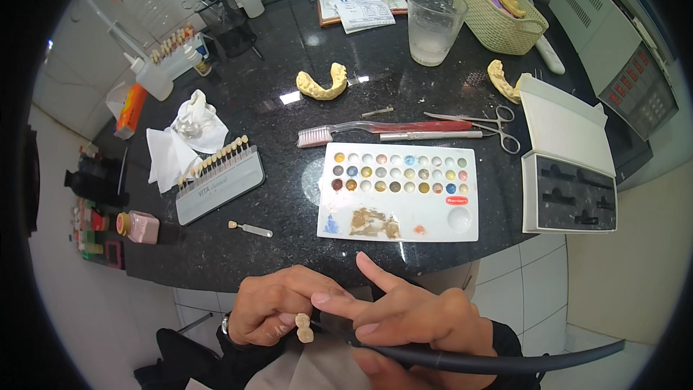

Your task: The person applies stains to a dental bridge using a small brush, referring to a shade guide and taking pigments from a palette on a lab bench.

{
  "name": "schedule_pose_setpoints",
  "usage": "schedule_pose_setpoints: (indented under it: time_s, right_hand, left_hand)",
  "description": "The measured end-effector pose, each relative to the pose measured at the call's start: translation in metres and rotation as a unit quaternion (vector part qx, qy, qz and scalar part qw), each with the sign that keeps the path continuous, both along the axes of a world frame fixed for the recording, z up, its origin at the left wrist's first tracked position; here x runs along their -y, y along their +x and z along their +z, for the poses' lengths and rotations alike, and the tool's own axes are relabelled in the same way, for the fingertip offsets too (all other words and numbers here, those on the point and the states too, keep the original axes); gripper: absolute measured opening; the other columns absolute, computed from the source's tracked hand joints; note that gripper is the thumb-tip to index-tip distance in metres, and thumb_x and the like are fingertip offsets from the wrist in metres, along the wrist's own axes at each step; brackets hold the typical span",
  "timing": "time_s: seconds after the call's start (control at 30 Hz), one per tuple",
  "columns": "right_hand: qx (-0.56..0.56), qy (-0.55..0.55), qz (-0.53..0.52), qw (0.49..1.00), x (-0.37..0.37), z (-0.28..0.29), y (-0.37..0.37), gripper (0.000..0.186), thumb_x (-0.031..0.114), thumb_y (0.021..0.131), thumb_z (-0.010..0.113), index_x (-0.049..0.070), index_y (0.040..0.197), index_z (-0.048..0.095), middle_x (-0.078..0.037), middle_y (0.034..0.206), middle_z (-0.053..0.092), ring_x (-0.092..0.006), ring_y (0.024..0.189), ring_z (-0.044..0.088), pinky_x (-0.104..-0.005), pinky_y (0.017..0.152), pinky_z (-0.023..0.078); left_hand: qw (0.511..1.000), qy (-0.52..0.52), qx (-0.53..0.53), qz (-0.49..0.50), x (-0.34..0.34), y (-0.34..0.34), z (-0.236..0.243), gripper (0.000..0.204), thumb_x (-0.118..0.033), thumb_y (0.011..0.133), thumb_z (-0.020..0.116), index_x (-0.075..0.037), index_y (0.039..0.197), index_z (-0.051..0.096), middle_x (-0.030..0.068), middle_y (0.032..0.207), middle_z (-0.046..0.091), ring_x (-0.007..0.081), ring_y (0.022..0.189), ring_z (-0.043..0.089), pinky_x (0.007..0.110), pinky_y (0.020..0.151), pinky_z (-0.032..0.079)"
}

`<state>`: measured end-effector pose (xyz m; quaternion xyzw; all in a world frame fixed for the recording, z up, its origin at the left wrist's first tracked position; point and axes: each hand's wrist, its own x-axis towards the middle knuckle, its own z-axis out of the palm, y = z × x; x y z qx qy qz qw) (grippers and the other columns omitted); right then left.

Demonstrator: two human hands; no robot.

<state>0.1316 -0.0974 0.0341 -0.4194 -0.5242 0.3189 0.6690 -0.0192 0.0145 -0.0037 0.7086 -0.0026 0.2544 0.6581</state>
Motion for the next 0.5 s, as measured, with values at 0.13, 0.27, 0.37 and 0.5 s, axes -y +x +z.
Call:
schedule_pose_setpoints:
  time_s: [0.13, 0.27, 0.37, 0.5]
  right_hand:
    - [0.014, -0.011, 0.008, 1.000, 0.0020, 0.0023, 0.0000, 0.021, 0.001, 0.080, 0.049, -0.002, 0.091, 0.032, -0.012, 0.064, 0.049, -0.0405, 0.077, 0.059, -0.0591, 0.090, 0.027]
    - [0.018, -0.006, 0.002, 1.000, 0.0006, 0.0017, -0.0008, 0.021, 0.001, 0.080, 0.049, -0.001, 0.091, 0.031, -0.012, 0.064, 0.049, -0.0404, 0.078, 0.059, -0.0597, 0.090, 0.027]
    - [-0.003, 0.000, 0.018, 1.000, 0.0010, 0.0011, 0.0025, 0.020, 0.001, 0.080, 0.049, -0.001, 0.090, 0.032, -0.012, 0.063, 0.049, -0.0400, 0.077, 0.059, -0.0598, 0.090, 0.027]
    - [0.016, 0.000, 0.012, 1.000, 0.0011, 0.0001, 0.0018, 0.020, 0.002, 0.080, 0.049, -0.001, 0.090, 0.032, -0.011, 0.062, 0.049, -0.0398, 0.076, 0.060, -0.0595, 0.090, 0.027]
  left_hand:
    - [1.000, 0.004, -0.001, -0.005, -0.0004, 0.0003, 0.0000, 0.017, -0.009, 0.085, 0.040, 0.002, 0.076, 0.049, 0.0260, 0.090, 0.054, 0.0347, 0.085, 0.058, 0.043, 0.074, 0.046]
    - [1.000, -0.001, 0.003, 0.003, 0.0004, 0.0008, 0.0002, 0.018, -0.010, 0.085, 0.040, 0.002, 0.075, 0.049, 0.0246, 0.089, 0.055, 0.0345, 0.085, 0.058, 0.043, 0.073, 0.046]
    - [1.000, -0.004, 0.006, 0.006, 0.0011, 0.0008, -0.0005, 0.018, -0.010, 0.085, 0.040, 0.001, 0.075, 0.049, 0.0243, 0.089, 0.055, 0.0344, 0.085, 0.058, 0.042, 0.072, 0.046]
    - [1.000, -0.002, 0.003, 0.008, 0.0015, 0.0017, 0.0022, 0.018, -0.010, 0.085, 0.040, 0.002, 0.074, 0.049, 0.0246, 0.088, 0.055, 0.0345, 0.085, 0.058, 0.042, 0.072, 0.046]
